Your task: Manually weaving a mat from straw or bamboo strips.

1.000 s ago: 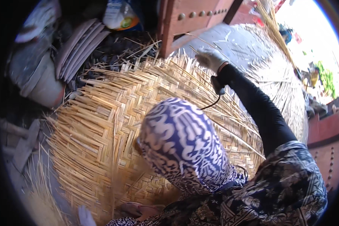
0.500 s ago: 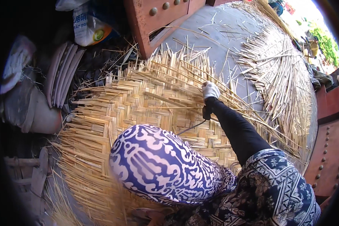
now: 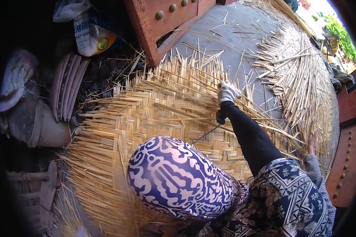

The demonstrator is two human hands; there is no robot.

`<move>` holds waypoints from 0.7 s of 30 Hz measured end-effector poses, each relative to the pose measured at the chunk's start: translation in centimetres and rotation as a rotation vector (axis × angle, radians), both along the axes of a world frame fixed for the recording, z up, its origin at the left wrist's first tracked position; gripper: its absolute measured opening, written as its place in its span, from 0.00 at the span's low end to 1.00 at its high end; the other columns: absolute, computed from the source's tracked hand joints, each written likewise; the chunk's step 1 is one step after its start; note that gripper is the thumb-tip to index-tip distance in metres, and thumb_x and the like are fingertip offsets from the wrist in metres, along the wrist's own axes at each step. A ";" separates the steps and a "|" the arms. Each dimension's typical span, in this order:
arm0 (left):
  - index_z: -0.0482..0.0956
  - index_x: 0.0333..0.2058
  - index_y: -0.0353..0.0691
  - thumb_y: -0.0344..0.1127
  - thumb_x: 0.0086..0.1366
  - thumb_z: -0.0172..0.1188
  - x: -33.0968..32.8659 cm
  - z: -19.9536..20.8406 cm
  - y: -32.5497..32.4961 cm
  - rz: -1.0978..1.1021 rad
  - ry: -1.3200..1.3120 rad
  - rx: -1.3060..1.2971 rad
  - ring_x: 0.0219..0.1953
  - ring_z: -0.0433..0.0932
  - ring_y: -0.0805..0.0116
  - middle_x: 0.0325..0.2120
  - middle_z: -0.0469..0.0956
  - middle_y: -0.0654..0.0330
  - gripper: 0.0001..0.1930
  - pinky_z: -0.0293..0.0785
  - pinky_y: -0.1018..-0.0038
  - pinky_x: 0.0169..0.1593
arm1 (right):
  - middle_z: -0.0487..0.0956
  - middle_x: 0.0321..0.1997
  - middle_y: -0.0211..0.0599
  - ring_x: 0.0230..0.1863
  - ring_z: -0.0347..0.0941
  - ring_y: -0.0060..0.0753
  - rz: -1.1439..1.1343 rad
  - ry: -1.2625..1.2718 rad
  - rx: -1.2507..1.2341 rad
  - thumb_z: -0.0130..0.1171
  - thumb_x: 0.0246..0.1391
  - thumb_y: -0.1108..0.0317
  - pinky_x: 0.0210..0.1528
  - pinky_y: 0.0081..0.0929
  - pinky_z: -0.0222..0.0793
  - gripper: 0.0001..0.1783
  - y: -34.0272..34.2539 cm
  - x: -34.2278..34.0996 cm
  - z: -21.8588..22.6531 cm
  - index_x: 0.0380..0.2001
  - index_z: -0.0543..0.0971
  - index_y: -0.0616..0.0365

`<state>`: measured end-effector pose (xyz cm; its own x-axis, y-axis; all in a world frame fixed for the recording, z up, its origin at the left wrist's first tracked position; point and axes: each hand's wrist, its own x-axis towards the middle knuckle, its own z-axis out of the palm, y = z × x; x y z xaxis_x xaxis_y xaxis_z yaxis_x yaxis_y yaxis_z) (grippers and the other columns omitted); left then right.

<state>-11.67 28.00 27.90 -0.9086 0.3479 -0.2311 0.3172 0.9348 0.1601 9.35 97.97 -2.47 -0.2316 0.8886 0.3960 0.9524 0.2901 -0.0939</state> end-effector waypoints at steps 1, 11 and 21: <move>0.72 0.42 0.33 0.33 0.59 0.48 -0.3 -0.4 -0.7 -0.055 0.008 -0.007 0.45 0.70 0.64 0.40 0.73 0.52 0.14 0.62 0.74 0.51 | 0.74 0.22 0.35 0.24 0.70 0.39 0.062 0.185 0.006 0.49 0.46 0.63 0.28 0.33 0.62 0.05 0.2 0.0 0.1 0.22 0.74 0.47; 0.70 0.42 0.29 0.32 0.57 0.47 -1.1 -1.8 -1.8 -0.128 -0.055 -0.044 0.44 0.70 0.63 0.41 0.72 0.52 0.15 0.63 0.72 0.50 | 0.72 0.18 0.26 0.27 0.68 0.29 0.325 0.047 0.153 0.47 0.39 0.71 0.40 0.35 0.55 0.05 -2.4 0.2 1.7 0.21 0.71 0.47; 0.71 0.42 0.30 0.33 0.58 0.47 -0.7 -1.7 -2.2 -0.100 -0.052 -0.187 0.44 0.70 0.63 0.41 0.72 0.52 0.15 0.63 0.73 0.50 | 0.74 0.29 0.31 0.35 0.69 0.33 0.373 -0.101 -0.041 0.44 0.47 0.66 0.33 0.33 0.63 0.09 -6.1 0.3 0.4 0.32 0.73 0.47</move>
<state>-12.39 25.79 26.20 -0.8572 0.3821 -0.3454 0.4053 0.9141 0.0054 9.65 91.85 -2.03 -0.5777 0.7506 0.3207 0.7873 0.6161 -0.0240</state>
